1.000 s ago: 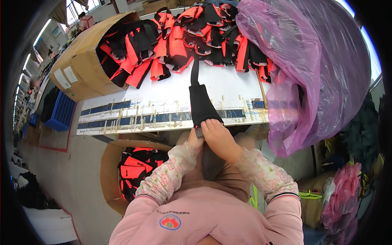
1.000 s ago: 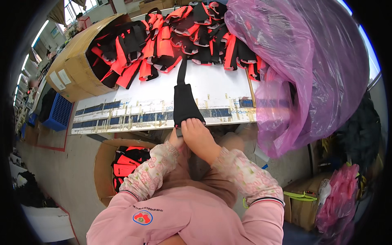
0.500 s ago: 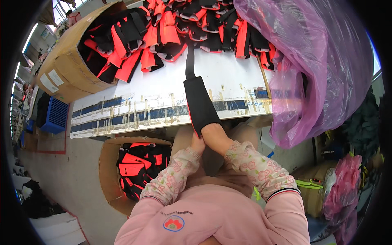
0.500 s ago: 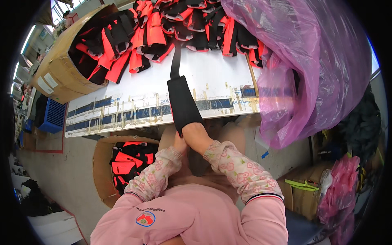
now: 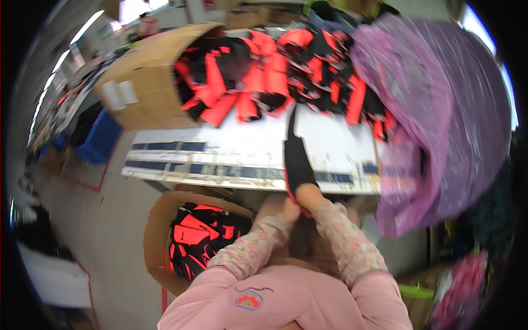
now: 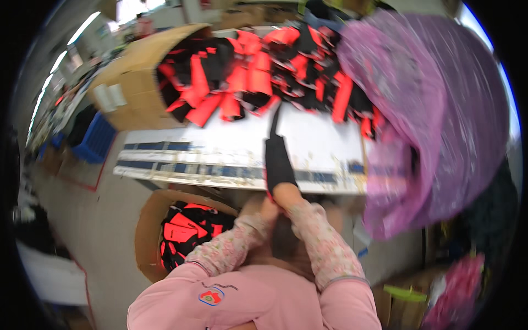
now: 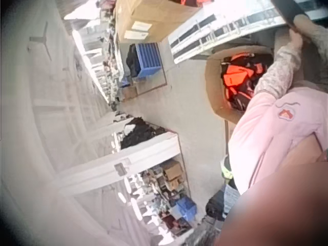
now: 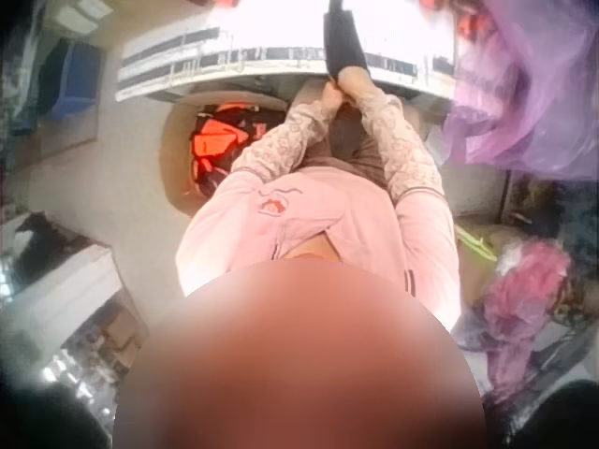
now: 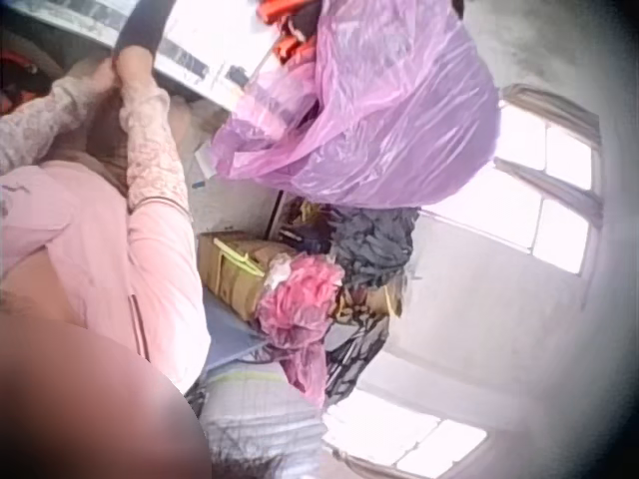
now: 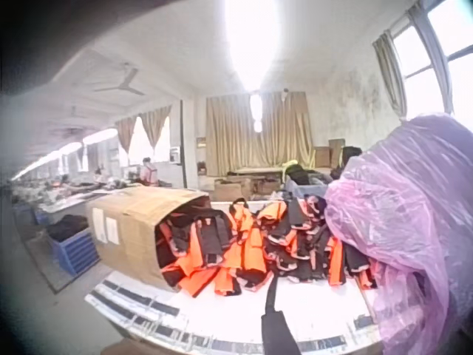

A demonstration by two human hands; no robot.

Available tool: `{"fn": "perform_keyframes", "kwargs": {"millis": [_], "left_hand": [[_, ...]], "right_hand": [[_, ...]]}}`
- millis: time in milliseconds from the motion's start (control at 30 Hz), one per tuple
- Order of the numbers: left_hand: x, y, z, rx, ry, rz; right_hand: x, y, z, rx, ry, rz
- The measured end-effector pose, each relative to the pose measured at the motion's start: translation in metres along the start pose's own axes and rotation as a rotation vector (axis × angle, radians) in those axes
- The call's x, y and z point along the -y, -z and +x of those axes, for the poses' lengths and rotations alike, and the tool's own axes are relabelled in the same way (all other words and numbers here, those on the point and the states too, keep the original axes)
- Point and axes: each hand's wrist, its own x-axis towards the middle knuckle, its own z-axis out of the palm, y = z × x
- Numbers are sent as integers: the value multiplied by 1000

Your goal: The recorder is inserting foam pieces into fabric sleeves and organizing components to manufacture life jackets.

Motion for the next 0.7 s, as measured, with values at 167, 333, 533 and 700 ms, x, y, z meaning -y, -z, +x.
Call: {"fn": "perform_keyframes", "kwargs": {"millis": [167,333,533,700], "left_hand": [[46,8,15,-62,26,-166],[53,14,31,100,83,-150],[51,20,26,77,-44,-41],[28,-4,11,125,146,-114]], "right_hand": [[49,8,-112,-666,209,298],[48,0,-110,-779,228,270],[62,23,-100,-549,-7,163],[32,16,-102,-566,70,122]]}}
